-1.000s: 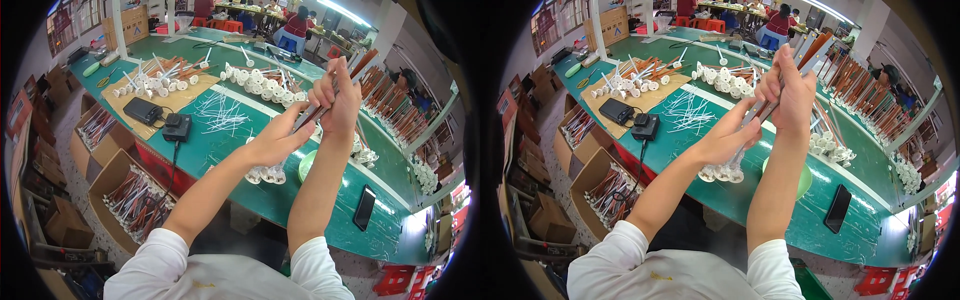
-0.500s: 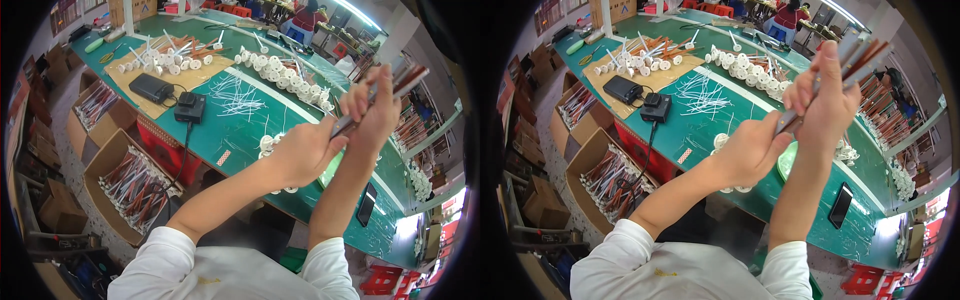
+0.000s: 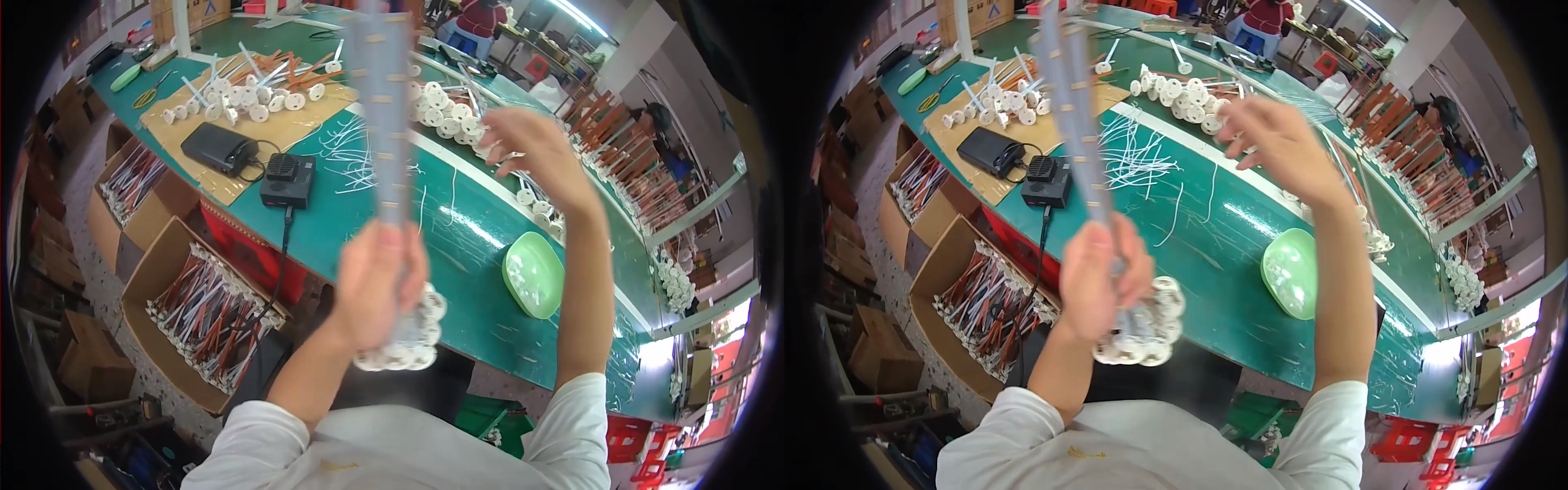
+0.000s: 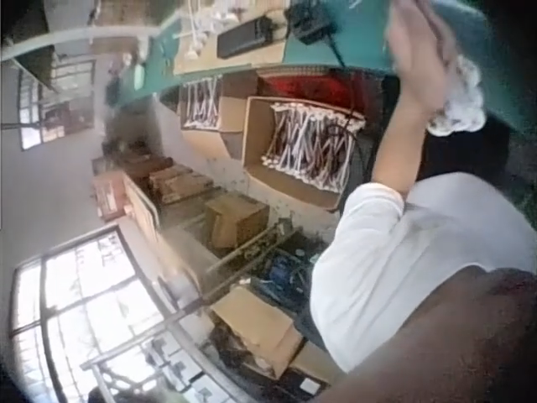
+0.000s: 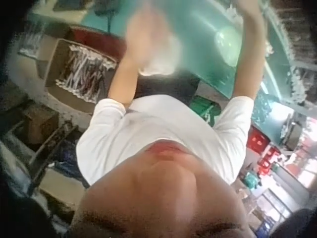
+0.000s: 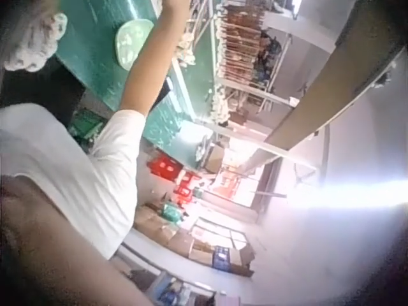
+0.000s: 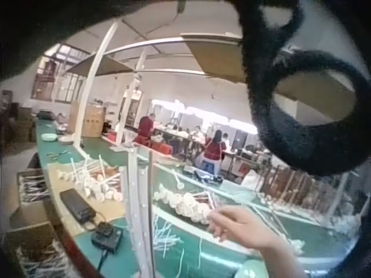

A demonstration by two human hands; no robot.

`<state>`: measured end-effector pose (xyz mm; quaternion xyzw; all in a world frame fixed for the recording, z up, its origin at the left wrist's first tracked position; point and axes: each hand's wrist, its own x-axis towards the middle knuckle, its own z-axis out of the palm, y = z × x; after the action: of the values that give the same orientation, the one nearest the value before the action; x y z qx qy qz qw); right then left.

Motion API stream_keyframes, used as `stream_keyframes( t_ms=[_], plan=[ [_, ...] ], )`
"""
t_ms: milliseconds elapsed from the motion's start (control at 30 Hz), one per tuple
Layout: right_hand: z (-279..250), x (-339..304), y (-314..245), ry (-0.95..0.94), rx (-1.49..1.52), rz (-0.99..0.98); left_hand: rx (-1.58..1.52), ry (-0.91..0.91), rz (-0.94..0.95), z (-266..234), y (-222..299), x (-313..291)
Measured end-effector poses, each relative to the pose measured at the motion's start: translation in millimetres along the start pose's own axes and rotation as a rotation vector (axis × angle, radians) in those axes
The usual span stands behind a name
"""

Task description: Gathering multiple LED light strips into a bundle and securing them with a plastic cable tie before placing them into a storage box.

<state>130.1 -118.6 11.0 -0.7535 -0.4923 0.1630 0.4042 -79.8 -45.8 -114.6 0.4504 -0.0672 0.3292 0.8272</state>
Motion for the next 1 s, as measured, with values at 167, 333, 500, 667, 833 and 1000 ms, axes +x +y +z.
stream_keyframes(
  t_ms=[167, 333, 500, 667, 833, 1000],
  plan=[
    [38.3, 32.1, 106.2, -0.170, -0.904, 0.291, -0.008, -0.003, 0.034, -17.7, 9.7, 5.3],
    [62.2, 19.8, 115.6, -0.217, -0.876, 0.309, 0.087, -0.032, -0.049, -13.9, 1.4, 7.3],
    [40.0, -7.5, 90.2, 0.034, -0.885, 0.375, 0.188, -0.184, -0.063, 0.1, -10.7, 8.6],
    [13.9, -66.8, 32.1, 0.305, -0.322, -0.050, 0.203, -0.310, -0.224, 27.7, -2.2, -5.3],
    [23.0, -123.8, -16.0, 0.183, -0.091, -0.268, 0.092, -0.416, -0.253, 46.5, -5.9, -10.7],
    [14.4, -146.2, -14.3, 0.012, -0.150, -0.331, -0.004, -0.410, -0.331, 58.3, -4.6, -16.6]
  ],
)
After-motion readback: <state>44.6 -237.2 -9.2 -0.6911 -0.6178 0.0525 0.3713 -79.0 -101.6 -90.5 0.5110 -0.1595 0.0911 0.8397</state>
